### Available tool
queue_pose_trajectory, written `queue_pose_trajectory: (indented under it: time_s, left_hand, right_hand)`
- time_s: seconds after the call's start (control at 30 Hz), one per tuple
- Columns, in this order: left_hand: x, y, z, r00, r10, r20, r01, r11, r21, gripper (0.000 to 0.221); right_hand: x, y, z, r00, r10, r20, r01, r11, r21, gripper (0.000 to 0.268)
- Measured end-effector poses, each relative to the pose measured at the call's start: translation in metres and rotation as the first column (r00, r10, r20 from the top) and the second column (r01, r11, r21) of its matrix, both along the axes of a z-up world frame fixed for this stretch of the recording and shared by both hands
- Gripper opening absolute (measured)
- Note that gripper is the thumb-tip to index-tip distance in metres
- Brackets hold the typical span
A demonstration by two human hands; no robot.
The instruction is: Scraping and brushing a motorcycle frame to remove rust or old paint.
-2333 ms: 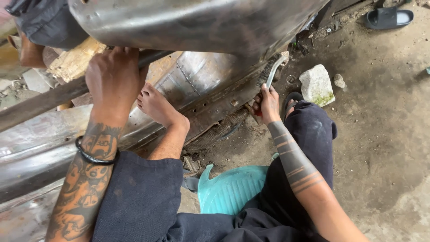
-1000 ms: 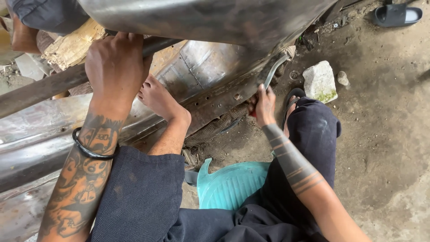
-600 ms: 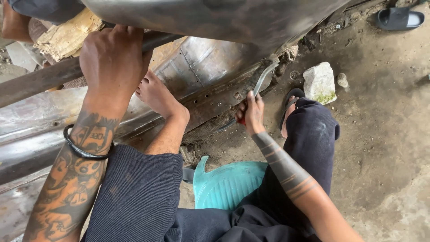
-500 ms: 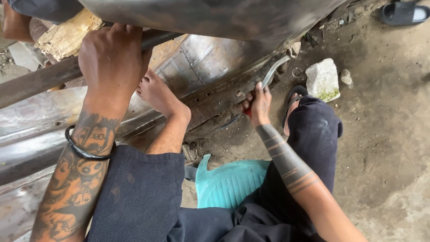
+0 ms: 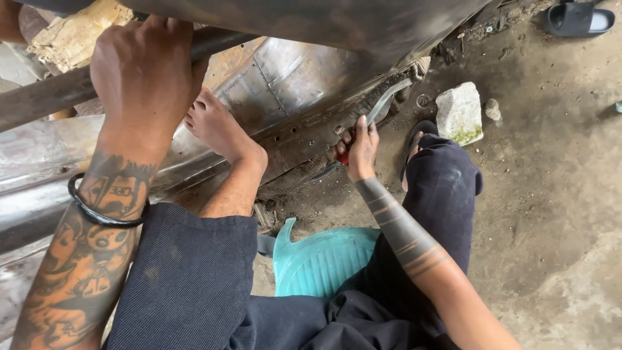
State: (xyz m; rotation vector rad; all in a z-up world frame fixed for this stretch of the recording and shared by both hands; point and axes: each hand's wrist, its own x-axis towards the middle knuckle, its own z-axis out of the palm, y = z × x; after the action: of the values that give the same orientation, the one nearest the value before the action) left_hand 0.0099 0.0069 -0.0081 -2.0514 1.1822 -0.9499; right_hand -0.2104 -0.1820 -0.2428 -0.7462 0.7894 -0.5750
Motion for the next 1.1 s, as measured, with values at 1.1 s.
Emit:
queue_pose_trajectory:
  time_s: [1.1]
  left_hand:
    - [-0.013, -0.002, 0.012, 0.956, 0.077, -0.283, -0.097, 0.994, -0.056, 0.057]
  right_hand:
    - [0.037, -0.05, -0.013, 0.948, -0.318, -0.022, 0.316, 0.93, 0.187, 0.029]
